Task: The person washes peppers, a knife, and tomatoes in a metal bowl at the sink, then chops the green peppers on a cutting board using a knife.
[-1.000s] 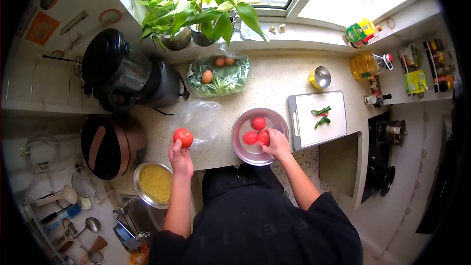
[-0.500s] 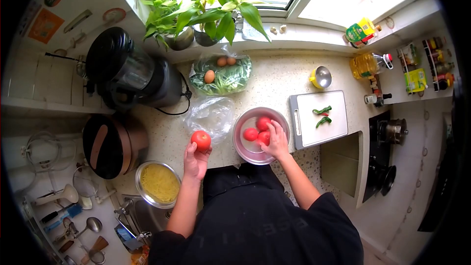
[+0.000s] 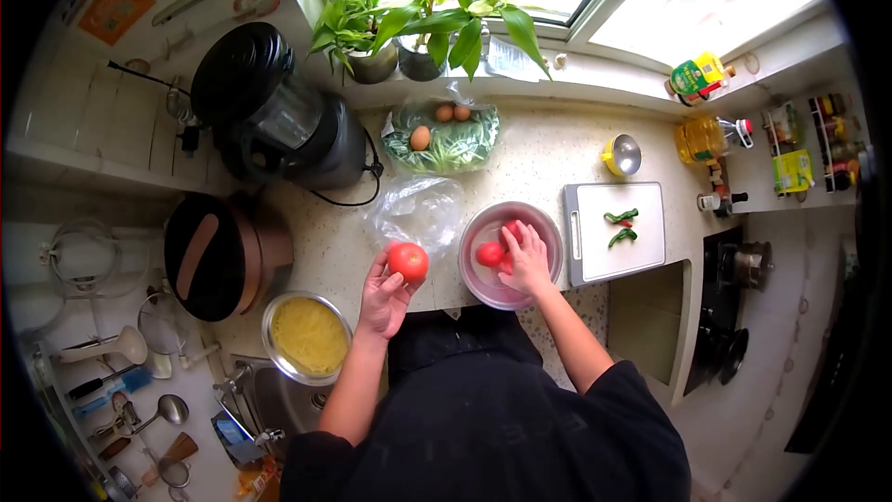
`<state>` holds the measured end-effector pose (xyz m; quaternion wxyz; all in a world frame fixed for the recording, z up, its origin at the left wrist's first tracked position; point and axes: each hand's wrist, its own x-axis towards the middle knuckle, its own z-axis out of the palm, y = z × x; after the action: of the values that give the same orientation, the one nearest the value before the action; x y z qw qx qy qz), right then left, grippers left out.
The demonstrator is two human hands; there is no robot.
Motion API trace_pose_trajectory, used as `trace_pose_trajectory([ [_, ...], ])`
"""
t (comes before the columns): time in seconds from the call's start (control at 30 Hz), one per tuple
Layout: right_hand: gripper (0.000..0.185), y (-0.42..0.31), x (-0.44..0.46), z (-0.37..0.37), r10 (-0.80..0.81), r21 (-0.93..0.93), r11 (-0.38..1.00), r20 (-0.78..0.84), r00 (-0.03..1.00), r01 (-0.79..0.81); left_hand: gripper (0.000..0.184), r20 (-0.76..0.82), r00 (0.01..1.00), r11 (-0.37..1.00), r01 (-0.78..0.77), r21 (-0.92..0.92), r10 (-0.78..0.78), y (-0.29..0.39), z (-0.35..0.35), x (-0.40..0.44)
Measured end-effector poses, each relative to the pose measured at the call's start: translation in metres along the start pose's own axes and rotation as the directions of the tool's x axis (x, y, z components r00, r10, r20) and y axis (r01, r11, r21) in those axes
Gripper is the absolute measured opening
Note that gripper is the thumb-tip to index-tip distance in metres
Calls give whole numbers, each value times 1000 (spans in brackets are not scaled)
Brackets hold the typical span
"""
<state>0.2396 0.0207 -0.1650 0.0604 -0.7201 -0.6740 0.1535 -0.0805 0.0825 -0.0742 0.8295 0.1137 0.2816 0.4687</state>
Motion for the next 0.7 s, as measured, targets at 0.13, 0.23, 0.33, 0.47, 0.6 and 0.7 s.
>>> trace_pose_trajectory([
  [0.13, 90, -13, 5, 14, -23, -81, 996, 64, 998, 28, 61, 11, 1000, 995, 25, 95, -26, -2, -3, -4],
  [0.23, 76, -14, 9, 33, -68, -128, 990, -33, 997, 63, 61, 3, 999, 989, 41, 142, -42, -3, -3, -6],
  [0.33, 67, -17, 11, 25, -3, 27, 1000, -13, 1000, 3, 63, -39, 999, 951, 26, 309, -15, -9, -3, -6],
  [0.47, 55, -30, 1, -18, 225, 418, 886, -11, 974, -200, 67, 10, 997, 736, -61, 674, 73, -19, 8, 3],
  [0.6, 57, -17, -14, -38, 95, 887, -360, 343, 935, -289, 69, 180, 972, 267, -216, 939, 150, -37, 22, 18],
  [0.7, 61, -11, -24, -42, -16, 740, -627, 299, 954, -243, 67, 290, 944, -19, -290, 957, 156, -56, 42, 31],
])
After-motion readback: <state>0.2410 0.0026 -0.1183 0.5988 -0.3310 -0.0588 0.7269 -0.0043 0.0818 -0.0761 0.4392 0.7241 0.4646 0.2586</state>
